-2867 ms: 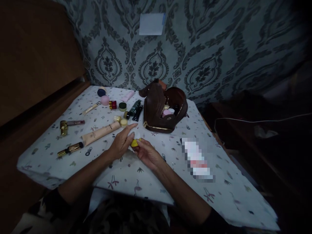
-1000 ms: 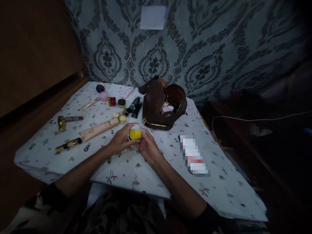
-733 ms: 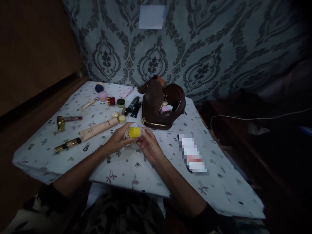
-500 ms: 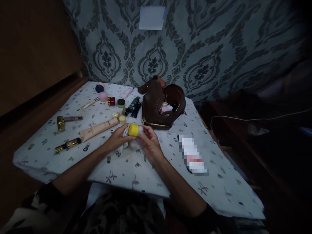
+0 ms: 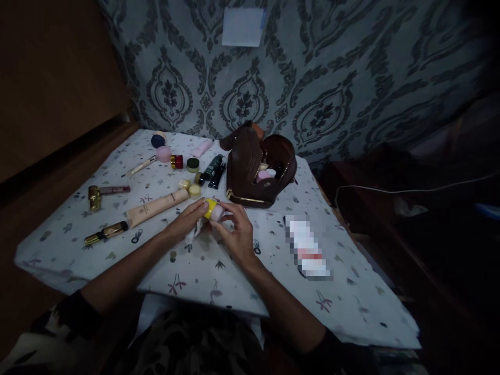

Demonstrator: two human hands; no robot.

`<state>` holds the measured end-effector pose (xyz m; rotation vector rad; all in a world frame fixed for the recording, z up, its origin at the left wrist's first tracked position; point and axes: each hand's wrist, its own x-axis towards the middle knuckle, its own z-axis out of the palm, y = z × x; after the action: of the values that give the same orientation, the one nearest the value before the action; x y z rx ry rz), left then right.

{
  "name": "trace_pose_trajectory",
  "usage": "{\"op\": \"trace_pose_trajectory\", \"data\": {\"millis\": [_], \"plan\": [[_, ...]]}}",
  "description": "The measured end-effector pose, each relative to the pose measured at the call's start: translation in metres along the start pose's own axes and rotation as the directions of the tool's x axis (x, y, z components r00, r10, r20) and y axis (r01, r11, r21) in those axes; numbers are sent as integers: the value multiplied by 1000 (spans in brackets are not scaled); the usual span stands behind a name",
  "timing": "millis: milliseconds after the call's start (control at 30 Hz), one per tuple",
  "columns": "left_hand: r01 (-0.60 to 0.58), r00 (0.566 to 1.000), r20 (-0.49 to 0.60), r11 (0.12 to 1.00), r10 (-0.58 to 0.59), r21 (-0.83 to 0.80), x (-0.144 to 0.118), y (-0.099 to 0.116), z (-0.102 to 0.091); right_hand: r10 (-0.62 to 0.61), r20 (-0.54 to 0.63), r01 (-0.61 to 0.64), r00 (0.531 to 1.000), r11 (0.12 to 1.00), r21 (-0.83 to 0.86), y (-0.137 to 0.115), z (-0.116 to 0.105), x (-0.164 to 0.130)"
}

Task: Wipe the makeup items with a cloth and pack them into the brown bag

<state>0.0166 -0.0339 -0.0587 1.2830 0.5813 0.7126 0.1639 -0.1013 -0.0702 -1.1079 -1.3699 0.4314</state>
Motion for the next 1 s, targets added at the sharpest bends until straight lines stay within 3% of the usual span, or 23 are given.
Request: {"op": "trace_pose_trajectory", "data": {"millis": [100, 333, 600, 800, 1000], "plan": [[-47, 999, 2, 993, 47, 110, 0, -2, -1, -26, -6, 26, 1000, 998, -52, 1, 1, -2], [-184, 978, -12, 884, 210, 429, -2, 2, -1, 61, 15, -59, 998, 994, -92, 0, 3, -3], [-228, 954, -43, 810, 297, 541, -4, 6, 3, 122, -6, -122, 993, 986, -113, 0, 5, -4], [-280, 892, -34, 611, 450, 740, -8, 5, 2, 110, -11, -111, 994, 980, -163, 0, 10, -5], [-333, 828, 21, 461, 561, 822, -11, 3, 12, 205, -1, -205, 979, 978, -31, 4, 13, -5]]}}
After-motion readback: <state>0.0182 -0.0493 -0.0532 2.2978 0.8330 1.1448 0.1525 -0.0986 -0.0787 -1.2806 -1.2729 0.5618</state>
